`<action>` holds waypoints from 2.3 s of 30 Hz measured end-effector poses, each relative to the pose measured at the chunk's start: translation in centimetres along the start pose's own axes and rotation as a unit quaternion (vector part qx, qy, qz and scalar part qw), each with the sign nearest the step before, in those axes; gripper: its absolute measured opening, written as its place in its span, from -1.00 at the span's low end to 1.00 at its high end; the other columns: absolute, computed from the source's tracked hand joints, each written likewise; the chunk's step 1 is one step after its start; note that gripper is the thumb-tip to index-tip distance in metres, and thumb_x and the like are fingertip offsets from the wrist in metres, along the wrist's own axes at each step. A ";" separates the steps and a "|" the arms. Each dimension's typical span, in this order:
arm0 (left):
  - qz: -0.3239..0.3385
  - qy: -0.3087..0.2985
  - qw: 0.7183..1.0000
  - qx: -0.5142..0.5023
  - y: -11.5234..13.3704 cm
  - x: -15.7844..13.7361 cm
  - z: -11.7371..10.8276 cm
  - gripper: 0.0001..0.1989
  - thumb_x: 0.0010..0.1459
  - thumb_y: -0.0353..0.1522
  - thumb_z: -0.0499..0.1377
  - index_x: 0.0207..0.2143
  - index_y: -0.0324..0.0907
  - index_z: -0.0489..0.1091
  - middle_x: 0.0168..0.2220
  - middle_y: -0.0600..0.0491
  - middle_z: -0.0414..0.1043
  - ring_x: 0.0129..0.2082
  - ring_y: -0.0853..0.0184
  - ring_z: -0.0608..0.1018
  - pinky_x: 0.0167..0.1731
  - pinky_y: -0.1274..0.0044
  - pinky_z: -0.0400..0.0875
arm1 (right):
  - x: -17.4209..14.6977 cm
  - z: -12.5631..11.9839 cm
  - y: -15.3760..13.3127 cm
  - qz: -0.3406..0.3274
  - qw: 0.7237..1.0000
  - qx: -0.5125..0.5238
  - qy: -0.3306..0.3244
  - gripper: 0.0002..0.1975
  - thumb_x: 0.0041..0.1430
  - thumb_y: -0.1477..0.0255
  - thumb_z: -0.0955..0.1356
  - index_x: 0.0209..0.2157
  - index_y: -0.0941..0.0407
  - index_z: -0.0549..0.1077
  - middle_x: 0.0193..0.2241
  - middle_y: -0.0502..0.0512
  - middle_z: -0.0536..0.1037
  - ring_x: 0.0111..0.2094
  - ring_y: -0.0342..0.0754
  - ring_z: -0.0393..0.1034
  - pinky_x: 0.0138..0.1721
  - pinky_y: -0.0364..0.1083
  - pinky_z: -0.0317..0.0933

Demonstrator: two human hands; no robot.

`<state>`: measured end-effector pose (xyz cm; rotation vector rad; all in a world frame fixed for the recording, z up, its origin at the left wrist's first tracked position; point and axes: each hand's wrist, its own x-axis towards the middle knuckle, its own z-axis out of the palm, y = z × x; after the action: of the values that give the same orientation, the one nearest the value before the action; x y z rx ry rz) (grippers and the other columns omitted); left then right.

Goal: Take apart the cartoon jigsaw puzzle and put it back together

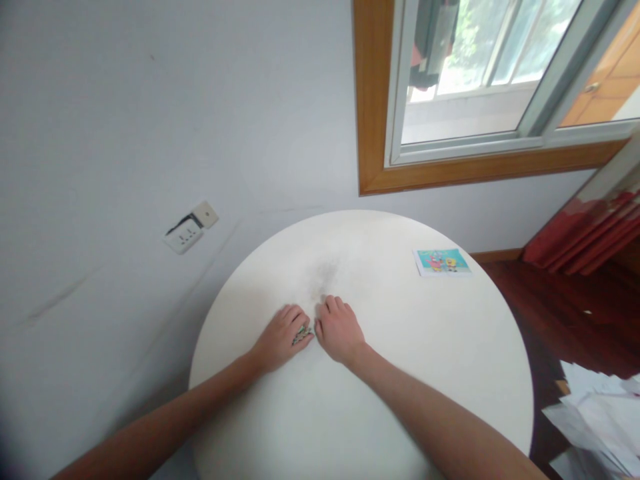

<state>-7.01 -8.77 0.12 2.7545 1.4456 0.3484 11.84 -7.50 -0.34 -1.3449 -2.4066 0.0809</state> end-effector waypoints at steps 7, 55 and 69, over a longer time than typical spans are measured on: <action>0.044 -0.008 0.999 -0.009 -0.1 -0.2 0.0 -0.89 0.26 -0.34 0.15 -0.29 -0.18 0.28 -0.28 0.02 0.33 -0.20 0.22 0.36 -0.19 0.39 0.27 | 0.2 0.1 -0.1 -0.007 1.000 0.002 -0.030 -0.89 0.30 0.41 0.26 -0.23 0.12 0.40 -0.24 0.13 0.44 -0.19 0.03 0.30 -0.15 -0.03 0.17; -0.185 0.033 0.982 -0.006 -6.4 -6.6 0.4 -0.35 0.21 -0.10 0.19 0.30 0.00 0.14 0.36 -0.12 0.04 0.35 -0.06 0.08 0.26 0.00 0.00 | -1.3 0.4 -0.7 -0.017 0.996 0.078 -0.043 -0.34 0.24 0.07 0.30 0.28 0.05 0.21 0.31 0.30 0.14 0.33 0.21 -0.11 0.28 0.21 -0.20; -0.013 0.027 0.997 -0.071 -4.7 -2.3 0.0 -0.68 0.20 -0.25 0.22 -0.03 -0.16 0.35 -0.14 -0.05 0.37 -0.09 0.17 0.38 -0.03 0.33 0.30 | 1.8 1.8 -3.1 0.007 0.999 0.037 -0.019 -0.86 0.33 0.40 0.25 -0.20 0.12 0.40 -0.20 0.17 0.48 -0.13 0.05 0.32 -0.09 -0.03 0.17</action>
<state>-12.10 -7.95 -0.82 2.6324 1.4072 0.5072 7.88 -7.40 -0.72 -1.3380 -2.4008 0.1988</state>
